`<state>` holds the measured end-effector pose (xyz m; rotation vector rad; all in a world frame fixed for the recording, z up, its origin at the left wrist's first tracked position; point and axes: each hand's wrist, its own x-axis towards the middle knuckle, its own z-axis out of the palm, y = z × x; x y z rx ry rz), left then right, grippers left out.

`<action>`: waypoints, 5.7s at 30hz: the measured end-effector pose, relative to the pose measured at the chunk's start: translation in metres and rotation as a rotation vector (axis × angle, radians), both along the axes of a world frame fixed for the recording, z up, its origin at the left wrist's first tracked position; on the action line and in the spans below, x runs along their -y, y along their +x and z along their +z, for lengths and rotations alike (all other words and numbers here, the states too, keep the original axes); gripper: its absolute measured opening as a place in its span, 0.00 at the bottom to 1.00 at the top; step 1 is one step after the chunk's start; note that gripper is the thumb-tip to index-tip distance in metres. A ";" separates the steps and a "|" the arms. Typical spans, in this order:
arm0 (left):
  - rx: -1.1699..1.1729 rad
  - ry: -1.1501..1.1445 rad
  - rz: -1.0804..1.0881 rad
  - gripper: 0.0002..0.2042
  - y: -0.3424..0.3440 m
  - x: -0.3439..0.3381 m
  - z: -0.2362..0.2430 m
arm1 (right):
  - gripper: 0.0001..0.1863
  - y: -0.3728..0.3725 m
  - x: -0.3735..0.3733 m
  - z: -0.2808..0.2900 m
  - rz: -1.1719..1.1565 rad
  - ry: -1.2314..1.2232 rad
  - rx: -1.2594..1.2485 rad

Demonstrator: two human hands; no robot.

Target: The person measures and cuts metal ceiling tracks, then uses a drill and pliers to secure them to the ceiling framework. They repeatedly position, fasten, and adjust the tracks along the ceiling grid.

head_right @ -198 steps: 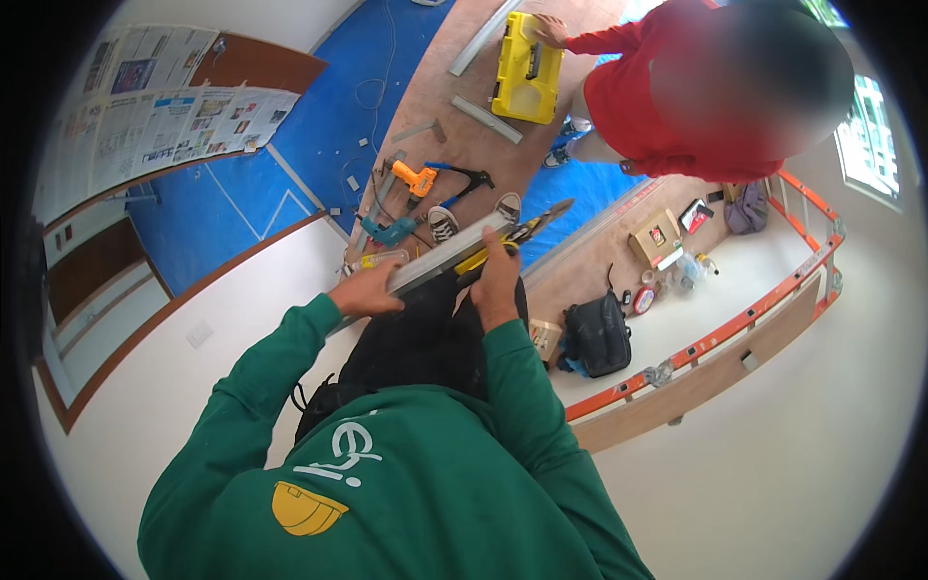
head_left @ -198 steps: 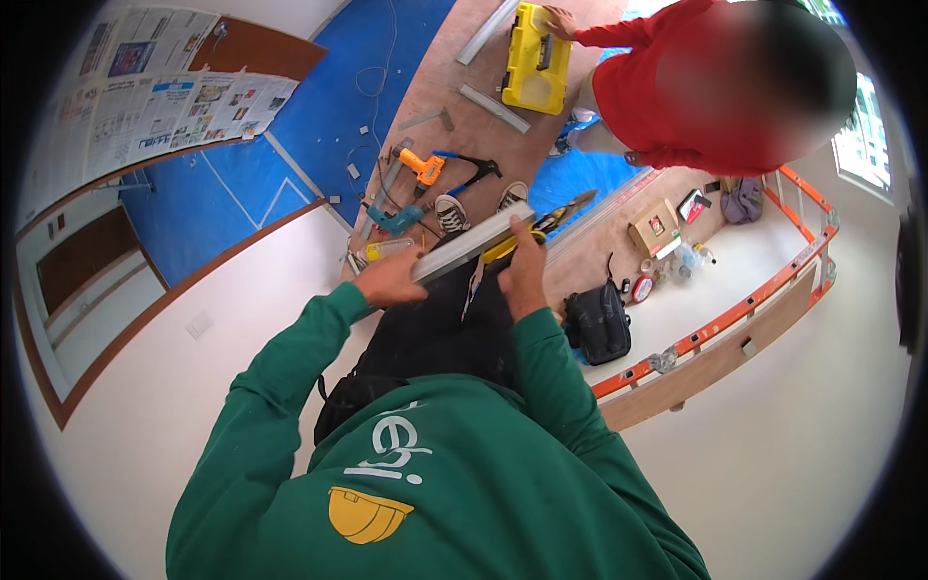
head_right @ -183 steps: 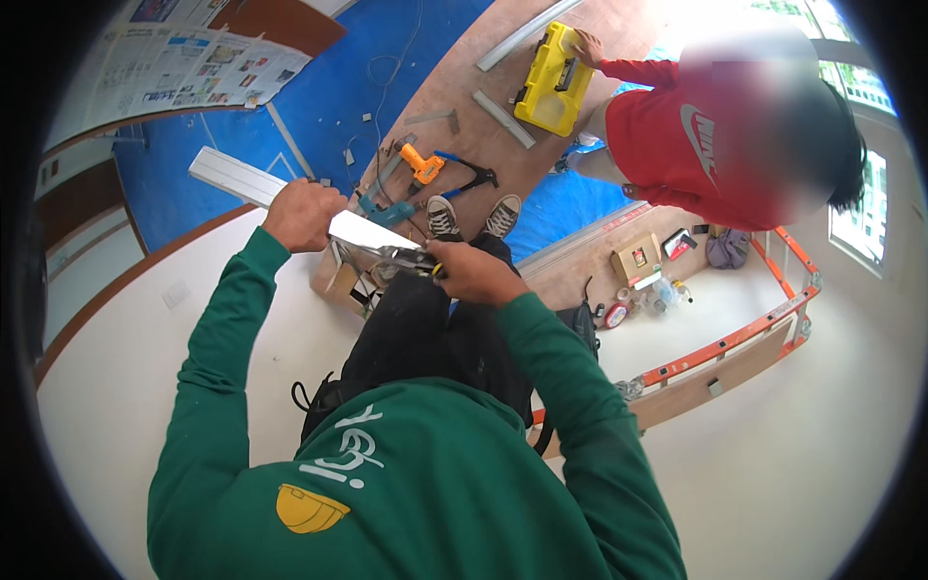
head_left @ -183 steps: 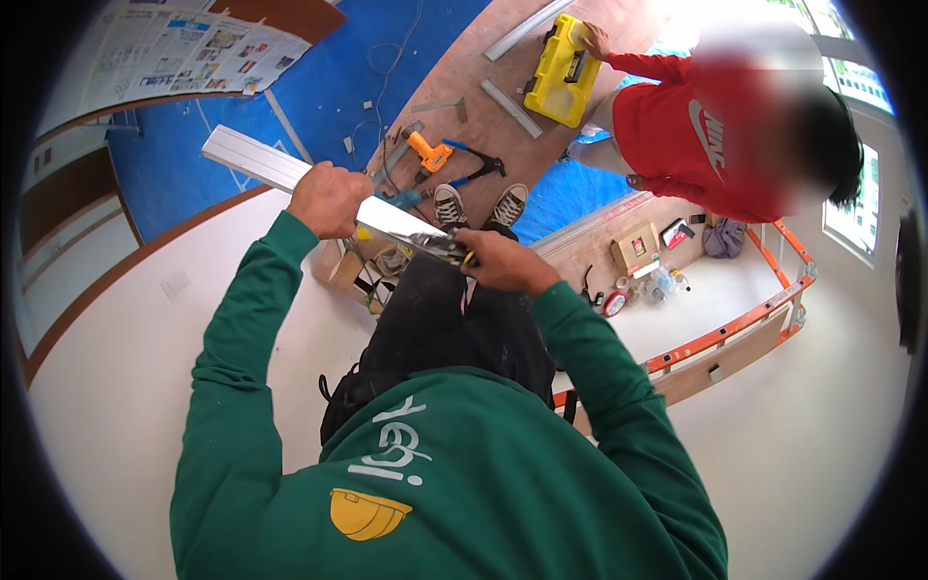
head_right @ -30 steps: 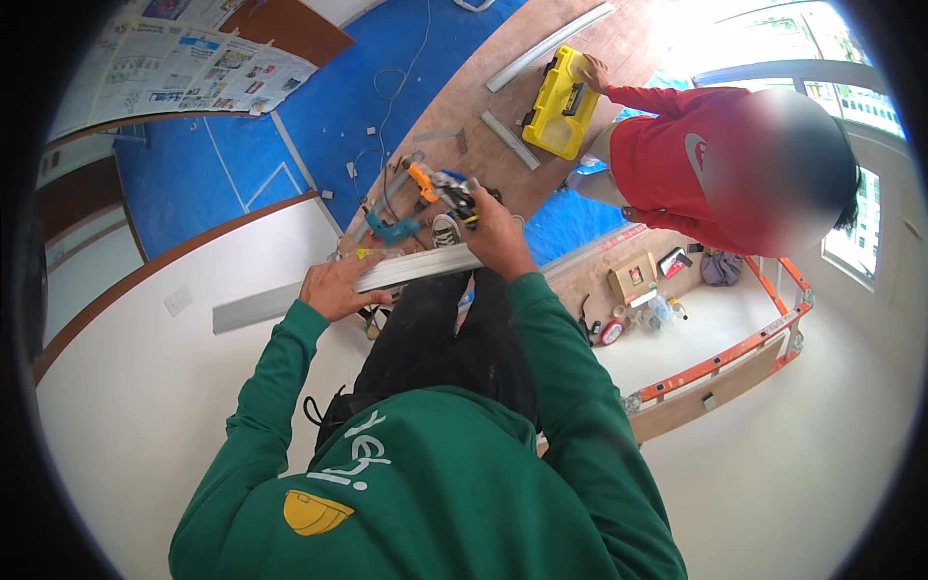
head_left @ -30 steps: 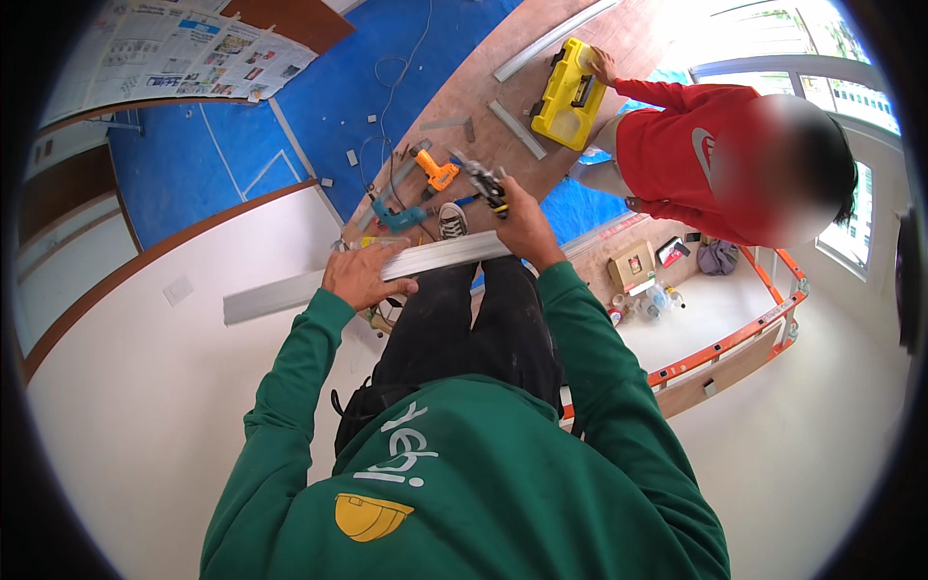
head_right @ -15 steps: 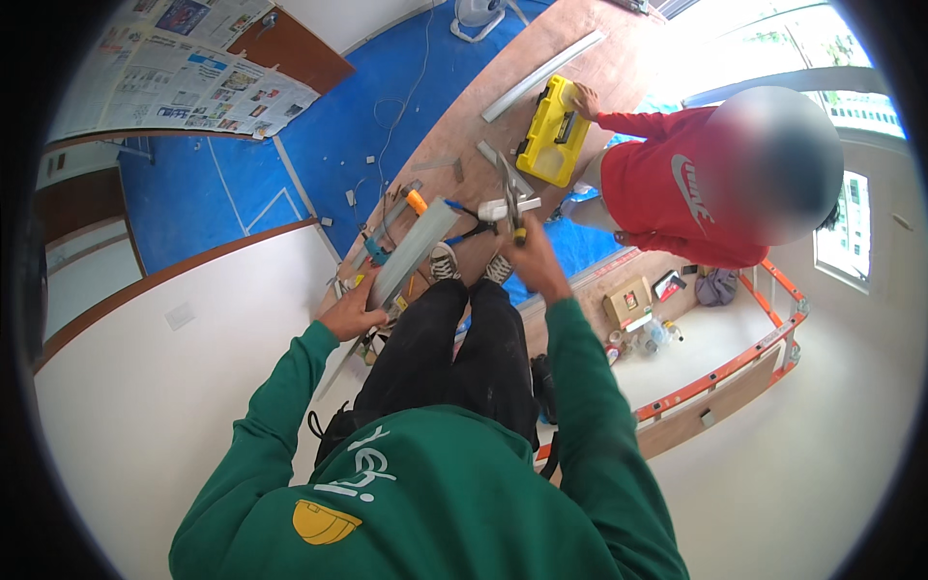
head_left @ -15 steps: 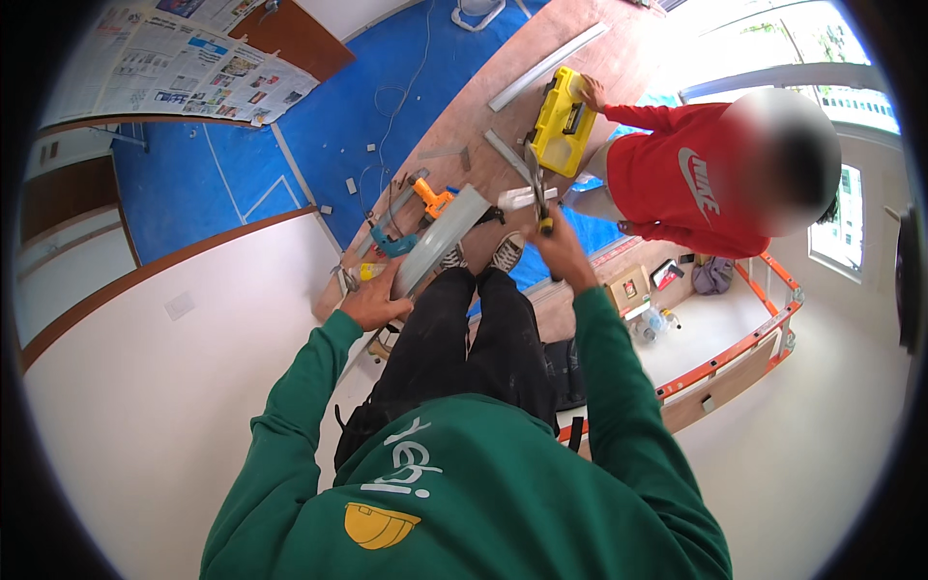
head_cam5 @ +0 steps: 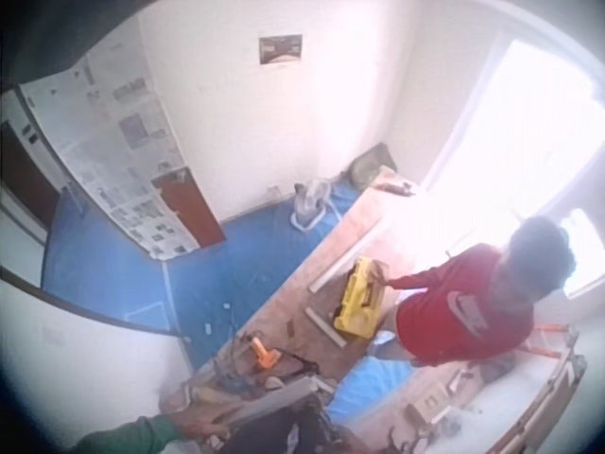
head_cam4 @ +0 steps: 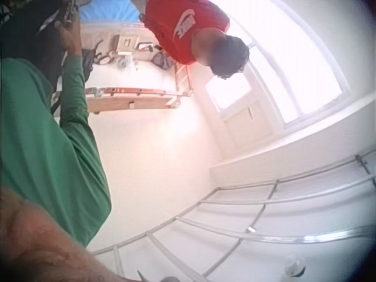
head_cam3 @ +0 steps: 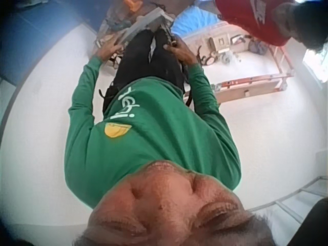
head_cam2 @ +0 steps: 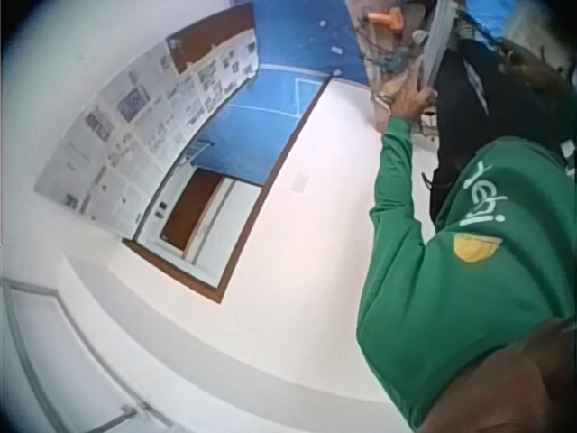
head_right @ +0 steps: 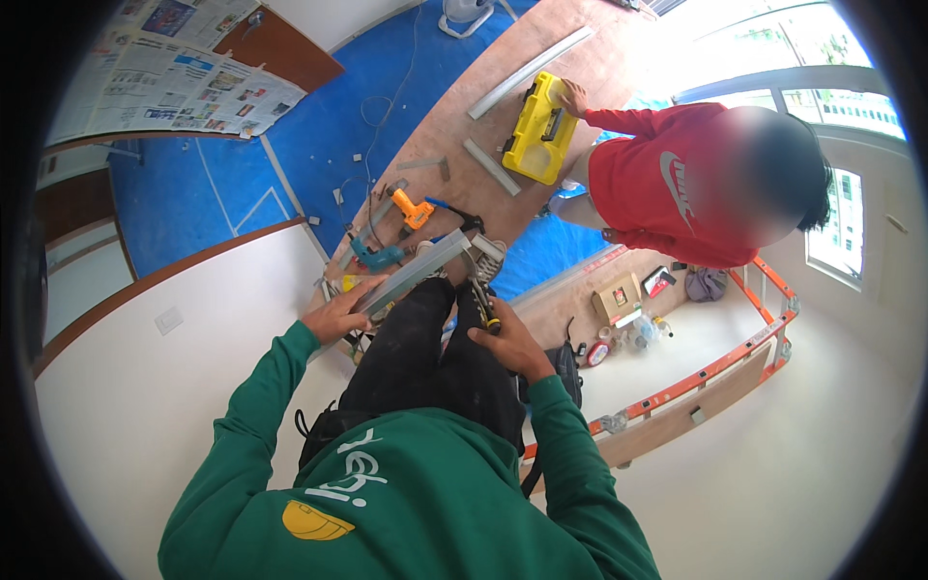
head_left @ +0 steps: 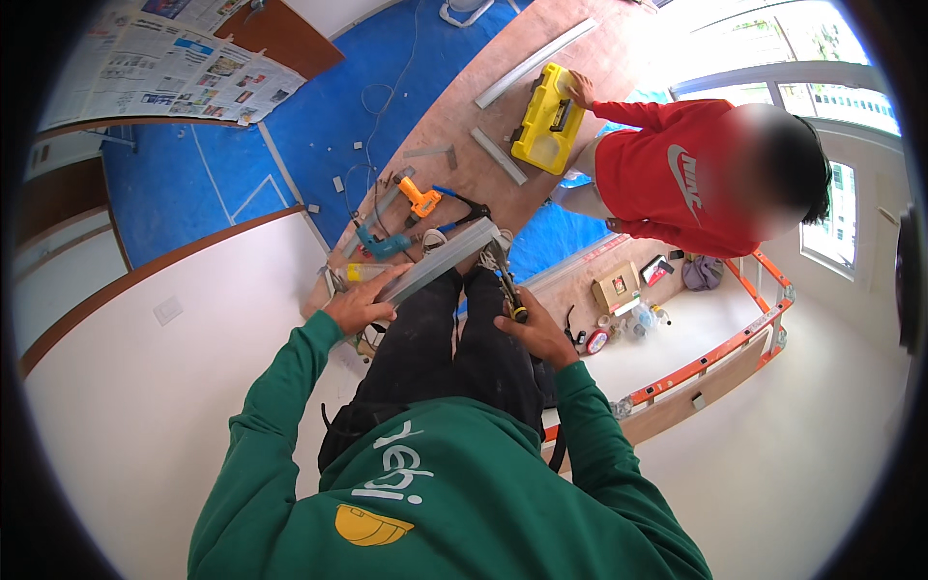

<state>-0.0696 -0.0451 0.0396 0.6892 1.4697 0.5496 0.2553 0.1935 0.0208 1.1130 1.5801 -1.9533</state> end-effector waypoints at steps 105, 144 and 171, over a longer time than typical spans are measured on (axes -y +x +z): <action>-0.812 0.909 -0.757 0.07 0.038 -0.191 -0.059 | 0.35 0.054 -0.031 0.094 0.235 -0.156 0.267; -0.949 1.051 -0.679 0.11 0.055 -0.178 -0.046 | 0.14 0.067 -0.020 0.092 0.078 -0.709 0.210; -0.962 1.013 -0.511 0.11 -0.004 -0.115 -0.046 | 0.31 0.019 -0.020 0.044 -0.251 -0.546 0.167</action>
